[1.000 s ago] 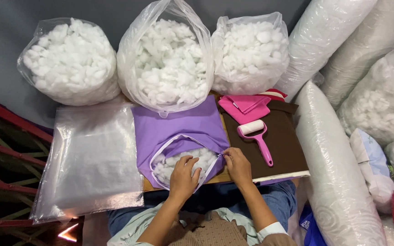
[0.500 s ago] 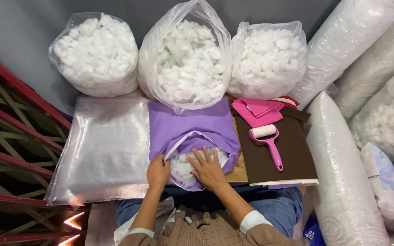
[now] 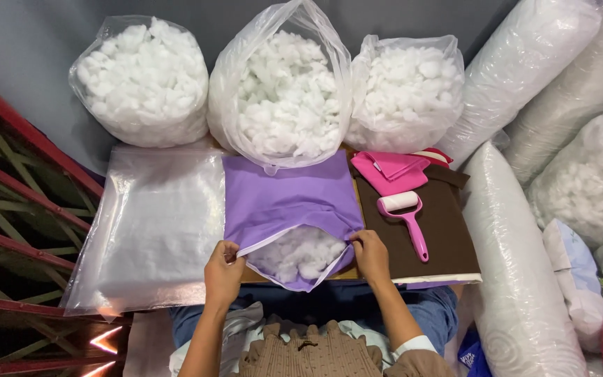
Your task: Stuffing a pillowcase with fiberfill, smoothing it out, and cleaning the work surface with a cloth.
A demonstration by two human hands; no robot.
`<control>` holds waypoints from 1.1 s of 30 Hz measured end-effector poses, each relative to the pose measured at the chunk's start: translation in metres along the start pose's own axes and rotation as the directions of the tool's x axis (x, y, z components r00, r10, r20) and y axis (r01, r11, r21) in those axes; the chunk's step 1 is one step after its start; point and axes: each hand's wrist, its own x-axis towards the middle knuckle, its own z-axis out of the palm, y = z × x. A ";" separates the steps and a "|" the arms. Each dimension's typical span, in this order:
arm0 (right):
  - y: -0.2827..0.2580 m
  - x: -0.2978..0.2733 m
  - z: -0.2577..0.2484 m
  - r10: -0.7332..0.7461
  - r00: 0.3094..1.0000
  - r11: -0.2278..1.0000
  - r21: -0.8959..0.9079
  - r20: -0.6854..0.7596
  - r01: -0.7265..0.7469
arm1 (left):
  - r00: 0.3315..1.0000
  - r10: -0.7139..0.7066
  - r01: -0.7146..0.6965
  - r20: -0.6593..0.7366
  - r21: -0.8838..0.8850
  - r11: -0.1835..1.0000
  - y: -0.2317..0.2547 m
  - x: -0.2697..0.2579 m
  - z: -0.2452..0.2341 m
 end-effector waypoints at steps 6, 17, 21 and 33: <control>0.010 -0.005 -0.069 0.105 0.992 0.944 0.320 -0.070 -0.077 | 0.977 0.184 -0.175 -0.104 0.091 0.980 -0.007 0.009 -0.022; -0.039 -0.034 -0.090 0.077 0.997 0.746 0.661 0.032 -0.079 | 0.876 0.385 -0.440 0.292 0.153 0.885 0.051 -0.065 0.070; -0.041 -0.037 -0.091 0.018 1.000 0.732 0.681 0.021 -0.027 | 0.837 0.409 -0.451 0.363 0.036 0.892 0.053 -0.062 0.129; -0.045 -0.047 -0.085 0.077 0.993 0.782 0.613 0.087 -0.114 | 0.707 0.620 -0.706 0.340 0.310 0.636 0.050 -0.047 0.176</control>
